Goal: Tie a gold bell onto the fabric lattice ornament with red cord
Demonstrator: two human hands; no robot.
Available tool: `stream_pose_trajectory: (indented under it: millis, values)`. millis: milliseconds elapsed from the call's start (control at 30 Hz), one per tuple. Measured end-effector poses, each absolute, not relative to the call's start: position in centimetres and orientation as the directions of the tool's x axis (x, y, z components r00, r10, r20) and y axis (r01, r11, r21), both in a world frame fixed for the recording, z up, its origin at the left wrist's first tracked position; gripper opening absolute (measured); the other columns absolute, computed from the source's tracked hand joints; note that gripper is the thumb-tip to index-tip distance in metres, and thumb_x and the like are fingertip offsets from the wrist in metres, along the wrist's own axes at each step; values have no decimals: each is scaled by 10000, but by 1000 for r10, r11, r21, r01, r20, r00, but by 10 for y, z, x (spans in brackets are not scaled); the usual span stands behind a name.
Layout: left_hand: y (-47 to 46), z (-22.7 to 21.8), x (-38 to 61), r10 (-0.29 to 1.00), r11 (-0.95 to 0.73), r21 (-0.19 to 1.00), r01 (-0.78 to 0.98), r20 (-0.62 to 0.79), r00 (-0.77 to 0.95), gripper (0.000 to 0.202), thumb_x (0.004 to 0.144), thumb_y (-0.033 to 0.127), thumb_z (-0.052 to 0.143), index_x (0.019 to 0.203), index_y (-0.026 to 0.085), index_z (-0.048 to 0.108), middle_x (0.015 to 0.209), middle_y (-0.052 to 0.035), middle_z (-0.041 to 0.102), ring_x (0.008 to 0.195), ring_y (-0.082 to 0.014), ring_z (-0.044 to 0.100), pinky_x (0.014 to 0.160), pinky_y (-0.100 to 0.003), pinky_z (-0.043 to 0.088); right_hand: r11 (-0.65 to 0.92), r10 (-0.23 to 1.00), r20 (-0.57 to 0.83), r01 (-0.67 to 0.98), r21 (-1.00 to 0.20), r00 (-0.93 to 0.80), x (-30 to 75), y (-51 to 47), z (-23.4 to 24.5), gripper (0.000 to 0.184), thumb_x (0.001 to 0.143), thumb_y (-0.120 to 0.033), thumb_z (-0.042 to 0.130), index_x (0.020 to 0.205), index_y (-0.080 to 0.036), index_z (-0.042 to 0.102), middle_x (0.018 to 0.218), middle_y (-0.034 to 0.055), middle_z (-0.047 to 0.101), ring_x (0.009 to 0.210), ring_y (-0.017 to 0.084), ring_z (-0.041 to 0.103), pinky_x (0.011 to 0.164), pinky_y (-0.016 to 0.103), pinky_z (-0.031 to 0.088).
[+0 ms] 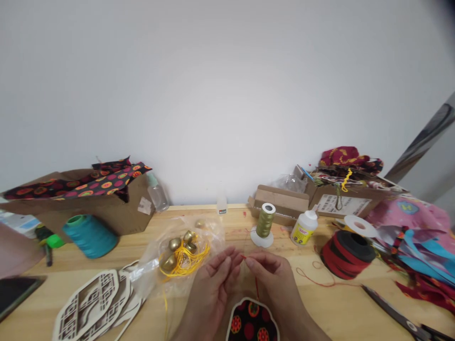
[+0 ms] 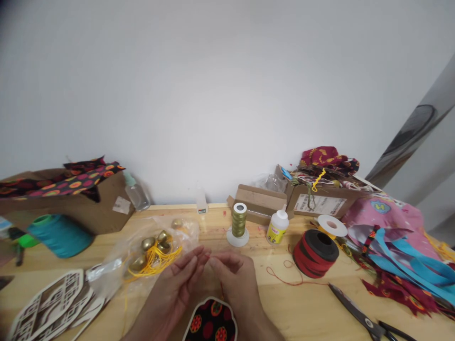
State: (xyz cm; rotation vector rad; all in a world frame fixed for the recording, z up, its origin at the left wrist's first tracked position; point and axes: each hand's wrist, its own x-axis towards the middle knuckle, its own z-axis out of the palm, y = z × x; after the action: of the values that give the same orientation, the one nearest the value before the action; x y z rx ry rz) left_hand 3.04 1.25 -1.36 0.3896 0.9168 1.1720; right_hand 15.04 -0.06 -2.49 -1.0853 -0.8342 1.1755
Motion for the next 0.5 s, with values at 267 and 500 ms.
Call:
stream_pose_trajectory:
  millis: [267,500]
  values:
    - [14,-15,26,883,446,610,-655,-418,212,266,842,158,425,757,30,642,469,33,459,364,-18,410,334,-99,348,116,972,83,-144,-983,220,152,-4,-31,44,628,-206,660,597,-187,685,663,13,634,663,155,562,649,277,430]
    - [11,-15,28,920,389,659,-644,-321,227,179,755,17,513,887,81,617,597,-27,597,476,-57,517,451,-125,453,181,967,168,-55,-982,190,152,-7,-24,84,674,-178,616,624,-195,681,658,6,628,663,151,565,661,277,431]
